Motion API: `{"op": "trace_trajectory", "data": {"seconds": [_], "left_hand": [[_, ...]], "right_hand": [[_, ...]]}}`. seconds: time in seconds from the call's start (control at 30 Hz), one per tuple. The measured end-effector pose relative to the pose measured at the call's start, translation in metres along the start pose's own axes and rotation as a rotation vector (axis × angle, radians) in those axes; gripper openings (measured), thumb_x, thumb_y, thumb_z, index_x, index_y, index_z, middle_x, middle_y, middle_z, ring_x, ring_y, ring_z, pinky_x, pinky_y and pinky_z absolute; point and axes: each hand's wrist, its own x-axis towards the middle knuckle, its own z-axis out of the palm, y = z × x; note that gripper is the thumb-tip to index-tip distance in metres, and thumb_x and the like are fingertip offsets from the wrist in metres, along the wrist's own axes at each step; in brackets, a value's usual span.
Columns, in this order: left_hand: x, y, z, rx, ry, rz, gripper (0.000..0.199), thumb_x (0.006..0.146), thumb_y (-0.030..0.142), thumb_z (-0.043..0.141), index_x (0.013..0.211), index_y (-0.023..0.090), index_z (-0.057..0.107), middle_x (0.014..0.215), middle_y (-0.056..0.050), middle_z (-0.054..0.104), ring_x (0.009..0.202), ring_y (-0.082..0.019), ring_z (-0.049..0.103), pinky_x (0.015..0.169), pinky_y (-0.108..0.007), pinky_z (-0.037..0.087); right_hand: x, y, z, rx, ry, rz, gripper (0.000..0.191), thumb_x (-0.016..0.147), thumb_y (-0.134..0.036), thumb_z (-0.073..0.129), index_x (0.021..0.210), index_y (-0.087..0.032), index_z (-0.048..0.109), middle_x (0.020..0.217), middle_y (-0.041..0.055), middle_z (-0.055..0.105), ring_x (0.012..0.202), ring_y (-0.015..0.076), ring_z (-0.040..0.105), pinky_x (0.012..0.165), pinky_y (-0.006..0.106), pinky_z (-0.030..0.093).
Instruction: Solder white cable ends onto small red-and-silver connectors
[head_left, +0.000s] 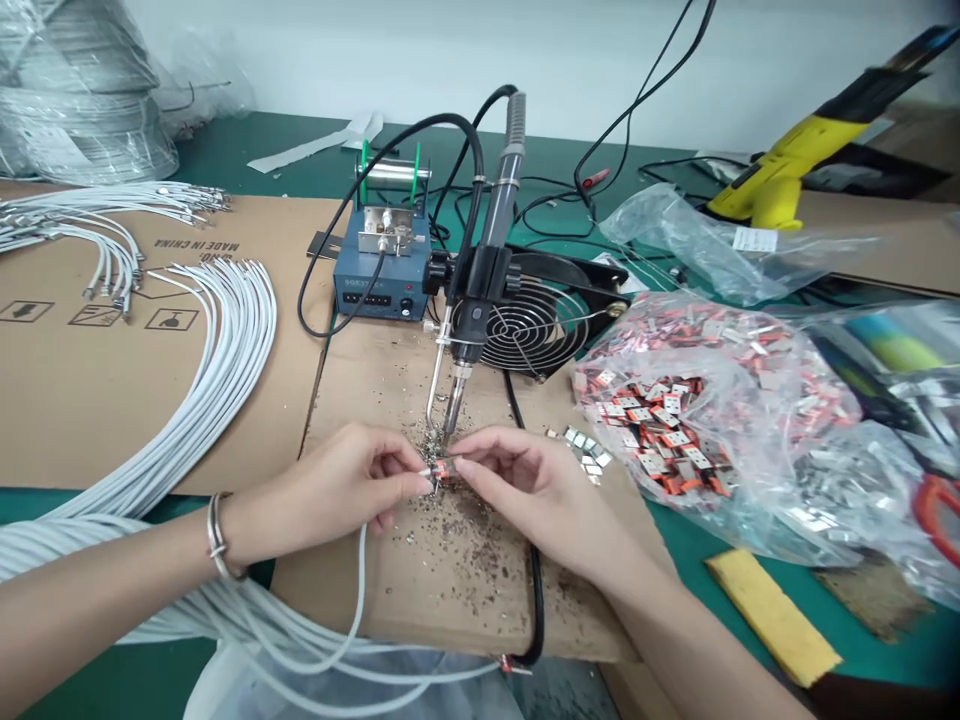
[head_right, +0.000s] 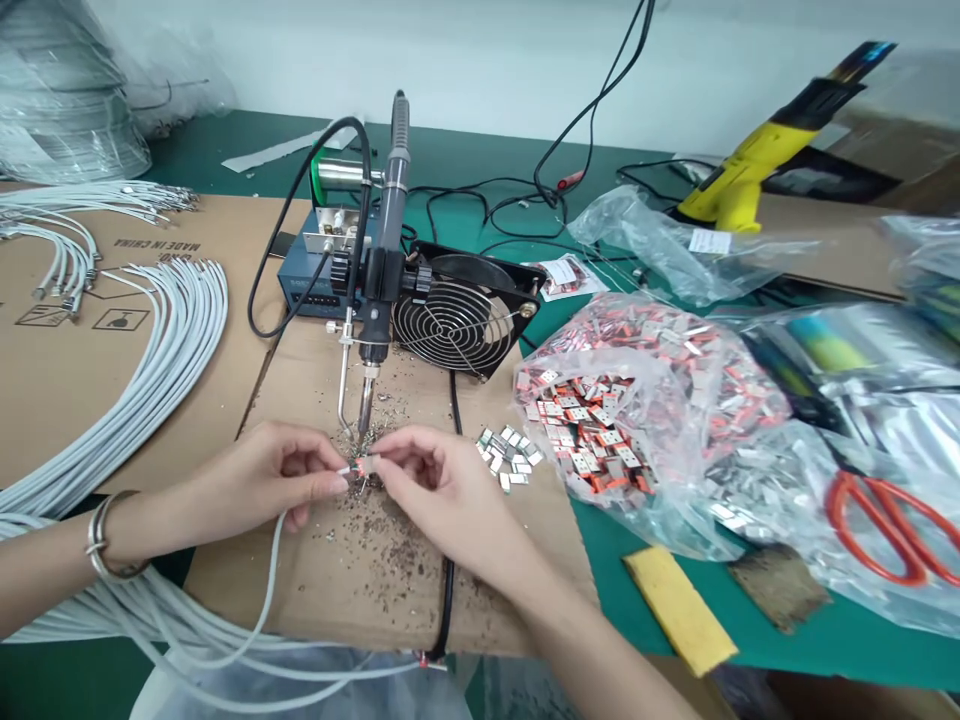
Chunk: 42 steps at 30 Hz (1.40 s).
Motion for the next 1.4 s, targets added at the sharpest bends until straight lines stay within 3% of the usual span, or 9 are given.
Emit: {"op": "trace_trajectory", "data": {"seconds": [0.1, 0.2, 0.57, 0.63, 0.7, 0.83, 0.97, 1.1, 1.4], "left_hand": [[-0.003, -0.001, 0.002, 0.058, -0.008, 0.051, 0.021, 0.083, 0.036, 0.051, 0.082, 0.017, 0.06, 0.058, 0.004, 0.056, 0.047, -0.008, 0.054, 0.045, -0.015, 0.042], [-0.005, 0.002, 0.003, 0.079, -0.012, 0.085, 0.023, 0.085, 0.037, 0.048, 0.084, 0.017, 0.06, 0.055, 0.005, 0.054, 0.047, -0.008, 0.053, 0.046, -0.015, 0.041], [-0.005, 0.002, 0.006, 0.02, -0.024, 0.075, 0.022, 0.085, 0.037, 0.048, 0.083, 0.017, 0.059, 0.056, 0.005, 0.052, 0.048, -0.007, 0.05, 0.044, -0.014, 0.04], [-0.004, 0.0, 0.006, -0.039, -0.03, 0.06, 0.023, 0.085, 0.038, 0.049, 0.082, 0.017, 0.058, 0.055, 0.005, 0.051, 0.046, -0.006, 0.049, 0.042, -0.013, 0.039], [-0.003, -0.001, 0.006, -0.072, -0.029, 0.053, 0.023, 0.084, 0.038, 0.05, 0.081, 0.016, 0.057, 0.054, 0.005, 0.051, 0.045, -0.006, 0.049, 0.041, -0.013, 0.039], [-0.001, -0.001, 0.003, 0.001, 0.042, 0.083, 0.024, 0.083, 0.039, 0.051, 0.08, 0.016, 0.06, 0.056, 0.004, 0.053, 0.045, -0.007, 0.049, 0.041, -0.014, 0.038], [-0.001, 0.003, 0.001, 0.056, 0.069, 0.108, 0.024, 0.083, 0.036, 0.05, 0.08, 0.016, 0.063, 0.056, 0.003, 0.053, 0.045, -0.007, 0.049, 0.041, -0.015, 0.038], [-0.001, 0.006, 0.0, 0.039, 0.069, 0.055, 0.025, 0.083, 0.037, 0.05, 0.081, 0.015, 0.062, 0.054, 0.003, 0.052, 0.044, -0.008, 0.048, 0.039, -0.016, 0.04], [0.003, 0.009, -0.001, 0.037, 0.096, 0.014, 0.022, 0.082, 0.035, 0.051, 0.078, 0.016, 0.06, 0.047, 0.005, 0.048, 0.039, -0.007, 0.048, 0.037, -0.015, 0.038]], "right_hand": [[-0.007, -0.001, -0.001, -0.282, 0.039, -0.268, 0.011, 0.082, -0.016, 0.053, 0.082, -0.017, 0.064, 0.075, 0.0032, 0.066, 0.065, 0.0147, 0.058, 0.058, 0.027, 0.044], [-0.01, 0.0, -0.003, -0.411, 0.008, -0.474, 0.014, 0.083, -0.01, 0.052, 0.087, -0.015, 0.065, 0.078, 0.0032, 0.068, 0.07, 0.0153, 0.058, 0.067, 0.029, 0.044], [-0.011, 0.002, 0.0, -0.546, 0.005, -0.571, 0.015, 0.083, -0.009, 0.05, 0.084, -0.011, 0.064, 0.061, 0.0035, 0.061, 0.057, 0.0151, 0.046, 0.053, 0.027, 0.036], [-0.012, 0.001, 0.001, -0.549, 0.024, -0.541, 0.016, 0.084, -0.011, 0.048, 0.082, -0.012, 0.064, 0.059, 0.0034, 0.059, 0.057, 0.0155, 0.047, 0.053, 0.028, 0.036], [-0.012, 0.0, 0.001, -0.493, 0.006, -0.414, 0.017, 0.085, -0.015, 0.048, 0.081, -0.014, 0.064, 0.06, 0.0027, 0.058, 0.057, 0.0151, 0.049, 0.052, 0.027, 0.037], [-0.008, -0.002, 0.0, -0.141, -0.084, -0.026, 0.012, 0.082, -0.025, 0.055, 0.086, -0.017, 0.063, 0.07, 0.003, 0.065, 0.058, 0.0133, 0.055, 0.049, 0.024, 0.039], [-0.001, -0.002, 0.001, 0.19, -0.055, 0.164, 0.014, 0.073, -0.027, 0.062, 0.079, -0.015, 0.062, 0.058, 0.0, 0.061, 0.047, 0.0085, 0.049, 0.043, 0.02, 0.037], [0.002, -0.002, 0.004, 0.324, -0.022, 0.249, 0.02, 0.068, -0.029, 0.068, 0.079, -0.015, 0.061, 0.059, 0.0, 0.063, 0.044, 0.0067, 0.048, 0.041, 0.018, 0.038], [0.004, 0.0, 0.004, 0.36, 0.03, 0.217, 0.014, 0.067, -0.023, 0.068, 0.078, -0.015, 0.065, 0.063, 0.0011, 0.068, 0.045, 0.006, 0.05, 0.042, 0.017, 0.04]]}}
